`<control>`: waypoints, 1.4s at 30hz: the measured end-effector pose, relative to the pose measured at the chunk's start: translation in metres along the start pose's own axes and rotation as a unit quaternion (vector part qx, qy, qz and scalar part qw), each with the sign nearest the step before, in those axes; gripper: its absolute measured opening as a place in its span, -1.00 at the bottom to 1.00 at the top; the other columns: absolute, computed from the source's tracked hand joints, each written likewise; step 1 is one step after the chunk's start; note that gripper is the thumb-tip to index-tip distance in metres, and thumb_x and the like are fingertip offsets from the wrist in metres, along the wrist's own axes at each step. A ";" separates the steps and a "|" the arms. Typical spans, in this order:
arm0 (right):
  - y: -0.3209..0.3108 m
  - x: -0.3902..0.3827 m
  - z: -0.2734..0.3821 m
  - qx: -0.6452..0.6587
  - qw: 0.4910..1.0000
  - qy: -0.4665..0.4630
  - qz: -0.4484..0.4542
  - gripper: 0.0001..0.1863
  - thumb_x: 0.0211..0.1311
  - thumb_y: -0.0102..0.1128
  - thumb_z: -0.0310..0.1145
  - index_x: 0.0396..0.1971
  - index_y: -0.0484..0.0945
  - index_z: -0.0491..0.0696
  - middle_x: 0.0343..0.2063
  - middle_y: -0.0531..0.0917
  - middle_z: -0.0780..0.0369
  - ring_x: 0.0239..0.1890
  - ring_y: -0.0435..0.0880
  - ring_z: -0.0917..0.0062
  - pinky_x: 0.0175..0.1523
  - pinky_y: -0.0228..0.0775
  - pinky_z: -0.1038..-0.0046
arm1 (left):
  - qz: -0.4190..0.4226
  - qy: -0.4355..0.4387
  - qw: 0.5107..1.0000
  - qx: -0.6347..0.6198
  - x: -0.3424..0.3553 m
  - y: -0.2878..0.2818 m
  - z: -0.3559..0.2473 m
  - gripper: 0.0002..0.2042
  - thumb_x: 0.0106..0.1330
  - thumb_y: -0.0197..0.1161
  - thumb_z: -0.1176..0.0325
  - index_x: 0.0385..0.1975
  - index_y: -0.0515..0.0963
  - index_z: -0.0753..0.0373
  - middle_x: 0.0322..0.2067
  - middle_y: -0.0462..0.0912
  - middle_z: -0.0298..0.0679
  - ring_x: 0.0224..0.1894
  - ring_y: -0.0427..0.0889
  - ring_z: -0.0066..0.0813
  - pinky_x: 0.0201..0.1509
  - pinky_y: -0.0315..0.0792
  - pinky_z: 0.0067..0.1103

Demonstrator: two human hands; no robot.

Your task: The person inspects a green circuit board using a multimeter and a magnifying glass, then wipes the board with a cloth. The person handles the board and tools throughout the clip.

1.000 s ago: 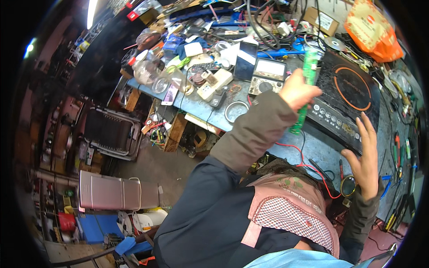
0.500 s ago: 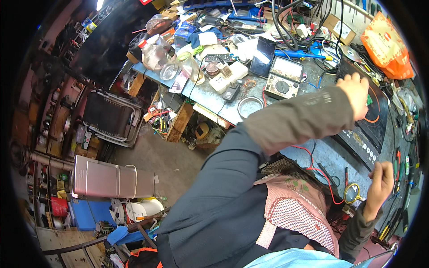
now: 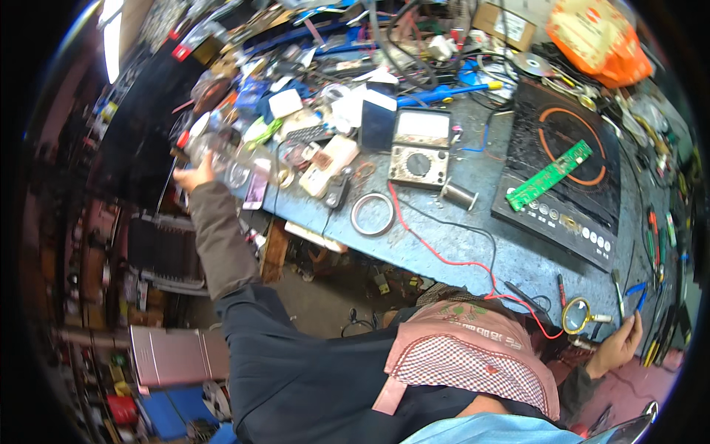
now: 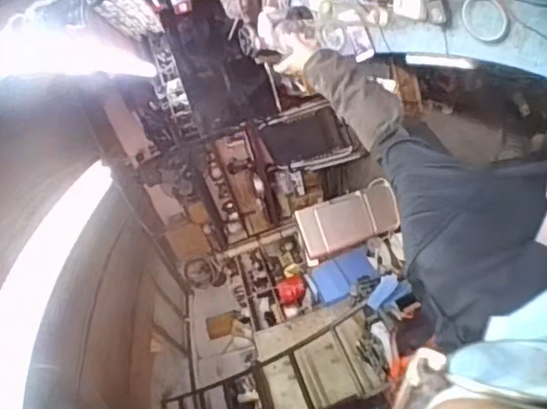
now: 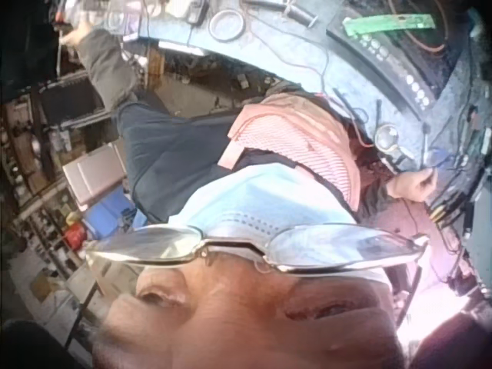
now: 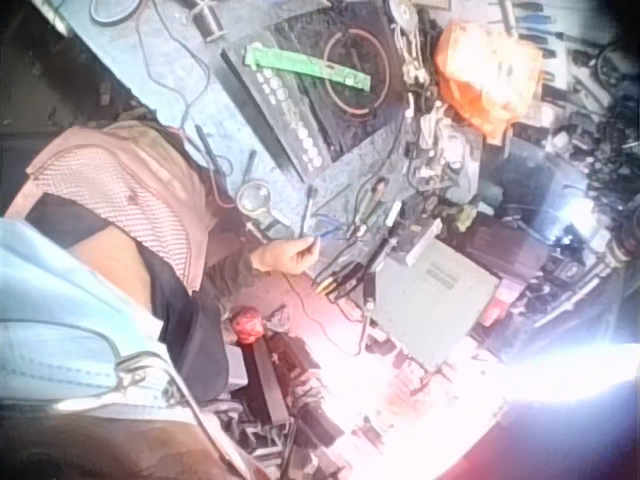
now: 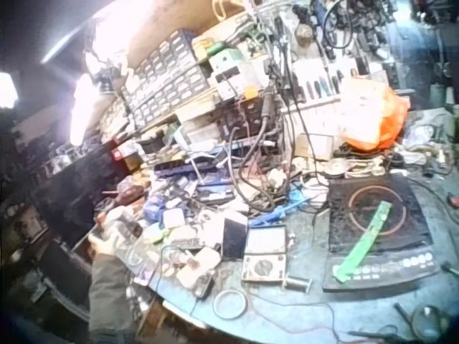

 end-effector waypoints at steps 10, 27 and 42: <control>0.021 -0.007 0.050 -0.102 0.994 -0.015 -0.031 -0.75 0.54 0.27 -0.56 0.11 0.76 -0.19 -0.17 0.79 0.29 -0.16 0.70 0.67 -0.02 0.54 0.57 | 0.054 0.192 0.980 0.017 -0.024 0.078 -0.092 0.20 -0.14 0.84 0.04 0.47 0.22 0.49 0.36 0.43 0.23 0.41 0.49 0.14 0.53 0.36 -0.12; 0.027 0.025 0.119 0.172 0.985 -0.020 -0.014 -0.87 0.46 0.43 -0.55 -0.29 0.62 -0.15 -0.47 0.56 0.39 -0.43 0.49 0.78 -0.34 0.34 0.59 | 0.346 0.340 0.783 -0.389 -0.343 -0.154 -0.332 0.13 -0.15 0.79 0.21 0.46 0.25 0.43 0.26 0.51 0.07 0.31 0.58 -0.02 0.44 0.46 -0.19; -0.052 0.066 0.293 0.058 0.955 -0.267 0.111 -0.14 0.34 0.43 0.35 0.17 0.58 -0.22 -0.30 0.71 0.27 -0.39 0.60 0.62 -0.26 0.45 0.51 | 0.747 0.260 0.244 -0.561 -0.495 -0.350 -0.503 -0.01 -0.10 0.73 0.34 0.38 0.28 0.35 0.08 0.66 -0.05 0.10 0.74 -0.20 0.22 0.60 -0.28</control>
Point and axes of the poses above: each hand's wrist, its own x-axis towards the middle knuckle, its own y-axis out of the palm, z = x × y, the point moved 1 cm from there along x, towards the middle knuckle
